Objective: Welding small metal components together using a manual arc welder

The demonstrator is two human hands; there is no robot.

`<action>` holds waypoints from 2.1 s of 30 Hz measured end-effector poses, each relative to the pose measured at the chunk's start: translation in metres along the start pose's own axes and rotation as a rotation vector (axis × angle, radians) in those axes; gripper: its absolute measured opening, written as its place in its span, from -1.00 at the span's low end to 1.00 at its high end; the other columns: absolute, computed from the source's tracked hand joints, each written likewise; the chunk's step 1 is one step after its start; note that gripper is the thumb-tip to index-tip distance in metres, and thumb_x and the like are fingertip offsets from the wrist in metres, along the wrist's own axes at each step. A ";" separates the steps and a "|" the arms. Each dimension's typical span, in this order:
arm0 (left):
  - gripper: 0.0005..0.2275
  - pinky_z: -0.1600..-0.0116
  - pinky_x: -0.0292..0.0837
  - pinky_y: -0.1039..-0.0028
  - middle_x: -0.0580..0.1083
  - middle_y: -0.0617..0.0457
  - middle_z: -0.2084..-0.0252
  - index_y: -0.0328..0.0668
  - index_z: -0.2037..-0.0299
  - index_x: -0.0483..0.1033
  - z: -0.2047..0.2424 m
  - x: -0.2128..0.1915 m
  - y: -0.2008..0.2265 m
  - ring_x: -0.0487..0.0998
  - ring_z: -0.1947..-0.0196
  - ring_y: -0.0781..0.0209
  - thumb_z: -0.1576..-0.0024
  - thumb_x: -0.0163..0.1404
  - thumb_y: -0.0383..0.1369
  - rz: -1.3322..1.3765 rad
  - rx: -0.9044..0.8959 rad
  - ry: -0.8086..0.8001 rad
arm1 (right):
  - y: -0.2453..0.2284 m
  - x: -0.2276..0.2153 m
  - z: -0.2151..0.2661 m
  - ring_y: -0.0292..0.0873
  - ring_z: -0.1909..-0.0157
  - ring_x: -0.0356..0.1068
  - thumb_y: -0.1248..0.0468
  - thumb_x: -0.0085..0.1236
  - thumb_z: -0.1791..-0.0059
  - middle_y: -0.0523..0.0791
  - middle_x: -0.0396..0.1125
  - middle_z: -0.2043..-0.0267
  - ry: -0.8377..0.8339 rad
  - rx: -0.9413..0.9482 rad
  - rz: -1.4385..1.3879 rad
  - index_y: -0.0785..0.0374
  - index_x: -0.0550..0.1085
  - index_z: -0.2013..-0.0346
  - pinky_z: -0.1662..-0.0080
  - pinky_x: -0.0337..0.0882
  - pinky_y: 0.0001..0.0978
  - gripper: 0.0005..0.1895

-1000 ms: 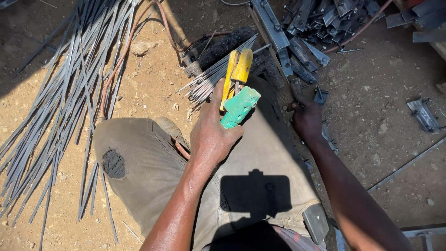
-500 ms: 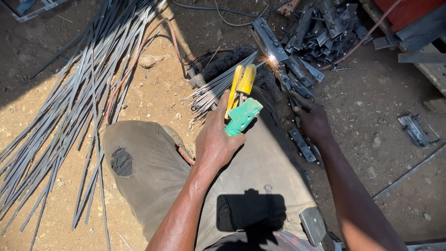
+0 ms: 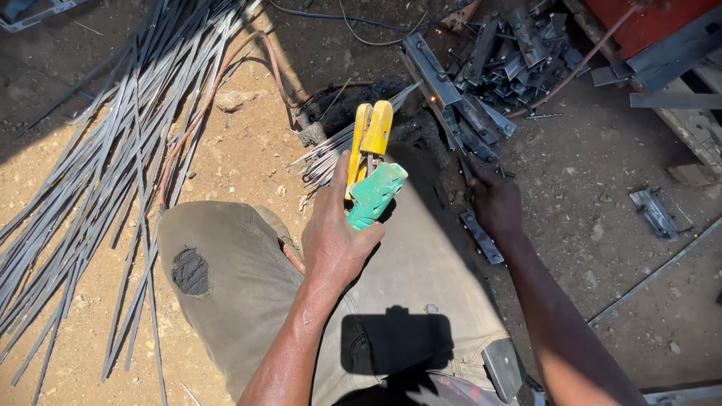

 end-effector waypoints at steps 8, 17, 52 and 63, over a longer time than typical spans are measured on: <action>-0.05 0.10 0.46 -0.17 0.38 -0.22 0.15 0.06 -0.53 0.02 0.000 0.005 -0.006 0.57 0.19 -0.31 0.21 0.09 -0.51 -0.003 0.025 0.007 | -0.008 0.005 0.005 0.41 0.06 0.43 0.32 0.08 -0.14 0.11 0.51 0.20 0.067 -0.065 0.054 0.07 0.59 -0.20 0.09 0.47 0.22 -0.66; -0.08 0.15 0.49 -0.17 0.40 -0.22 0.16 0.02 -0.52 0.06 0.001 0.013 -0.004 0.59 0.22 -0.31 0.21 0.10 -0.50 -0.030 0.049 -0.030 | 0.001 0.007 0.000 0.36 0.17 0.48 0.38 0.07 -0.11 0.13 0.49 0.35 0.040 -0.042 0.010 0.13 0.56 -0.19 0.22 0.48 0.20 -0.65; -0.08 0.16 0.43 -0.05 0.38 -0.32 0.09 -0.06 -0.53 0.00 -0.007 0.023 -0.004 0.60 0.15 -0.31 0.16 0.10 -0.52 0.035 -0.024 -0.085 | 0.027 0.022 -0.001 0.20 0.26 0.50 0.31 0.06 -0.14 0.08 0.49 0.42 -0.020 0.058 -0.024 0.18 0.68 0.24 0.16 0.44 0.00 -0.77; -0.07 0.07 0.42 -0.08 0.36 -0.22 0.11 0.01 -0.54 -0.02 -0.007 0.027 -0.010 0.57 0.16 -0.22 0.16 0.09 -0.51 0.011 -0.033 -0.041 | 0.021 0.019 -0.002 0.05 0.33 0.49 0.33 0.02 -0.13 0.01 0.48 0.45 0.000 0.096 -0.055 0.10 0.59 -0.15 0.23 0.44 -0.10 -0.67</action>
Point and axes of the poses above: each hand's wrist, its own z-axis away from the middle knuckle, its own x-axis out of the palm, y = z × x, the point moved 7 cm from there along -z, towards the middle knuckle
